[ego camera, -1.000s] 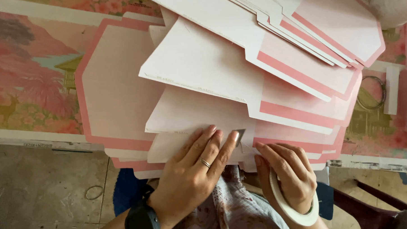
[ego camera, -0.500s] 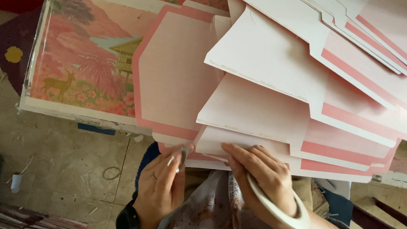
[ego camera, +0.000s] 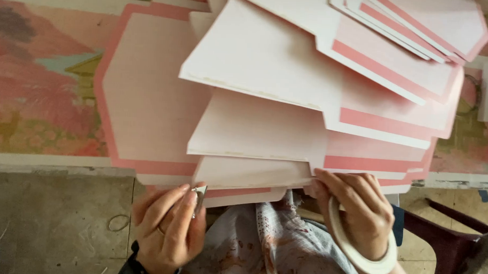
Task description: The person sits on the floor and applies clear tape to the edges of a stack of white paper sheets with pink borders. They use a roll of tape to seal the edges of the papers one by one.
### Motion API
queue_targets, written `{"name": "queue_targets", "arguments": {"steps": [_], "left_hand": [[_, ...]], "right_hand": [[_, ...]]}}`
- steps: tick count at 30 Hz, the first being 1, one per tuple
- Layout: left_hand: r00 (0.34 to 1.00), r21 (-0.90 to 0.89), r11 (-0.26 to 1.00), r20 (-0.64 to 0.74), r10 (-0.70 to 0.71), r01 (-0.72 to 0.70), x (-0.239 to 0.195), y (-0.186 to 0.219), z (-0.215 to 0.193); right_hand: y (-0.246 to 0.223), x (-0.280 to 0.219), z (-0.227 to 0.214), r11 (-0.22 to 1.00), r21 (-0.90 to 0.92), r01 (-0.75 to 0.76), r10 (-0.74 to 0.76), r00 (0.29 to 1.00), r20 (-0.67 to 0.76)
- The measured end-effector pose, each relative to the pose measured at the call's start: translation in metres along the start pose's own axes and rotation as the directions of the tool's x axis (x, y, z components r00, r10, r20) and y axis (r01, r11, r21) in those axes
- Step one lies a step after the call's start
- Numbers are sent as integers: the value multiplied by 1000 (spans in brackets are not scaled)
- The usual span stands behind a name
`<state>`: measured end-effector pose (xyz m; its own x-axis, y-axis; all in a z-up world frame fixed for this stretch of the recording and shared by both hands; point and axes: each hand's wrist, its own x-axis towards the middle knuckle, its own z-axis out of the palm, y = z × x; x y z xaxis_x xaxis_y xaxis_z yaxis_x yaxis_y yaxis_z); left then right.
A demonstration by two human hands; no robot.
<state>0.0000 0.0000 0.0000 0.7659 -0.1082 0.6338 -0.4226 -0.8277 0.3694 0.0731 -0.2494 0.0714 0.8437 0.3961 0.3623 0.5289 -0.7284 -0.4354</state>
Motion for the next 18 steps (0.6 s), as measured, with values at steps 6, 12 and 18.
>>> {"name": "queue_targets", "arguments": {"steps": [6,12,18], "left_hand": [[956,-211,961,193,221,-179,55,50,34],[945,-28,954,128,301,-299,82,56,41],[944,45,976,264,196,-215,85,61,35]], "right_hand": [[21,-7,3,996,10,91,-91,995,42],[20,-5,-11,994,54,96,-88,988,-130],[28,-11,-2,983,8,183,-182,979,-94]]}}
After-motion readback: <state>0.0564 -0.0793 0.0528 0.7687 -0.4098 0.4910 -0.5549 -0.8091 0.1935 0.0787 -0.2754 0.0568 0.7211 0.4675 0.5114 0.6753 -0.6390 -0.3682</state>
